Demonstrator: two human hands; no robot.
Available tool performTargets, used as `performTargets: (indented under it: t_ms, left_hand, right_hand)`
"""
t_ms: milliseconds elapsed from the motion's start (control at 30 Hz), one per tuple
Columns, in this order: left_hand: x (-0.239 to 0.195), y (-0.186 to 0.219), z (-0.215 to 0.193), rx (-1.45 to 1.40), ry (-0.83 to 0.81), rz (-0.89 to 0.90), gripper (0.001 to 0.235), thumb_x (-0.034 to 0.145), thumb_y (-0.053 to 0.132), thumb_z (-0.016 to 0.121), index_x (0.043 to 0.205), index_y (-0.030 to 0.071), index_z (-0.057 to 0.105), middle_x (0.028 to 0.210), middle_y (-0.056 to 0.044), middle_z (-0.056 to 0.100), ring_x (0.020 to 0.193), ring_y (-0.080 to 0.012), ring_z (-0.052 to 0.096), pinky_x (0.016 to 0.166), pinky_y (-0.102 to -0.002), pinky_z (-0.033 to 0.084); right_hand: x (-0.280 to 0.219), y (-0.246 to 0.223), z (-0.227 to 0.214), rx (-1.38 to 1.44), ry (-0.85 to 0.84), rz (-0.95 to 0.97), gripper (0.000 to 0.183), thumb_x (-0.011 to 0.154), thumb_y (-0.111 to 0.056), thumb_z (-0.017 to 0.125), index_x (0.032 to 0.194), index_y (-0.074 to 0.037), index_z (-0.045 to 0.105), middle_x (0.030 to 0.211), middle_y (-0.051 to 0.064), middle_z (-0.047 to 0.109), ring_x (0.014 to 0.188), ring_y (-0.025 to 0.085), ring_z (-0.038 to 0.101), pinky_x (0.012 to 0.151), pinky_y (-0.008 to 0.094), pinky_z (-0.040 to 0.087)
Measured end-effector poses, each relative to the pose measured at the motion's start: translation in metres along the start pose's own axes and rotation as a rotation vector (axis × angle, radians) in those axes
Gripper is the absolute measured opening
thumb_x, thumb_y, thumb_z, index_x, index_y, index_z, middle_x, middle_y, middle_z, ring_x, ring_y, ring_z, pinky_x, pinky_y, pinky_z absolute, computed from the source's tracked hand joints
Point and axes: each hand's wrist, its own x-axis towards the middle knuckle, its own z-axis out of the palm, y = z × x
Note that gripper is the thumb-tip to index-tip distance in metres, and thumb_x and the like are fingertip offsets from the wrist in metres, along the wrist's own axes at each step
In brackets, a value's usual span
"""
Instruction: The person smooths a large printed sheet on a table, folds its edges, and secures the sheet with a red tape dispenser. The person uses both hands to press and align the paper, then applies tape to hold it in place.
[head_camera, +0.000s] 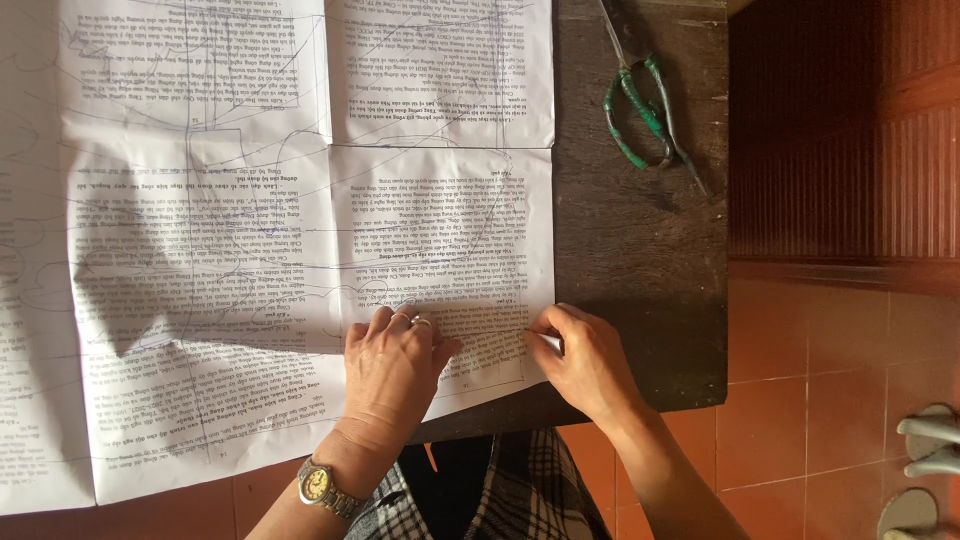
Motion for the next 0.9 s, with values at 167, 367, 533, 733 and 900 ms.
performTargets:
  t_ms: [167,367,533,733,900]
  left_hand:
    - [0.0,-0.001,0.004,0.008,0.0,0.0,0.025,0.082,0.047,0.067,0.075,0.024,0.064,0.075,0.003,0.06,0.085,-0.0186,0.061,0.075,-0.037,0.047]
    - [-0.006,-0.003,0.011,0.036,0.174,0.101,0.022,0.082,0.039,0.067,0.074,0.019,0.064,0.072,0.001,0.058,0.078,-0.0201,0.06,0.069,-0.036,0.048]
    - [-0.017,-0.007,0.03,-0.055,0.362,0.617,0.02,0.088,0.017,0.061,0.106,0.016,0.068,0.118,-0.009,0.059,0.103,-0.0268,0.056,0.093,-0.048,0.043]
    - [-0.038,0.003,0.032,0.018,0.365,0.749,0.042,0.085,0.007,0.053,0.124,-0.011,0.055,0.127,-0.024,0.058,0.121,-0.035,0.052,0.106,-0.048,0.045]
    - [-0.051,0.013,0.034,0.23,0.421,0.69,0.042,0.09,0.005,0.043,0.128,-0.01,0.051,0.137,-0.027,0.049,0.126,-0.039,0.049,0.109,-0.053,0.038]
  right_hand:
    - [0.001,-0.001,-0.002,0.001,-0.026,0.022,0.009,0.081,-0.019,0.069,0.08,-0.011,0.066,0.068,0.009,0.066,0.07,0.032,0.069,0.061,0.04,0.054]
    - [0.001,-0.004,-0.003,-0.002,-0.029,0.045,0.01,0.081,-0.02,0.07,0.079,-0.011,0.066,0.068,0.01,0.066,0.07,0.032,0.069,0.061,0.04,0.054]
    - [0.0,-0.007,-0.003,-0.003,-0.045,0.087,0.023,0.084,-0.026,0.068,0.072,-0.009,0.058,0.073,-0.002,0.067,0.062,0.016,0.061,0.058,0.032,0.044]
    - [-0.001,-0.002,-0.004,-0.079,0.006,0.077,0.025,0.084,-0.03,0.071,0.07,-0.013,0.06,0.069,-0.005,0.063,0.064,0.014,0.057,0.057,0.032,0.044]
    - [-0.001,-0.003,-0.01,-0.056,-0.043,0.148,0.027,0.084,-0.033,0.07,0.068,-0.015,0.058,0.069,-0.006,0.06,0.066,0.014,0.054,0.058,0.032,0.041]
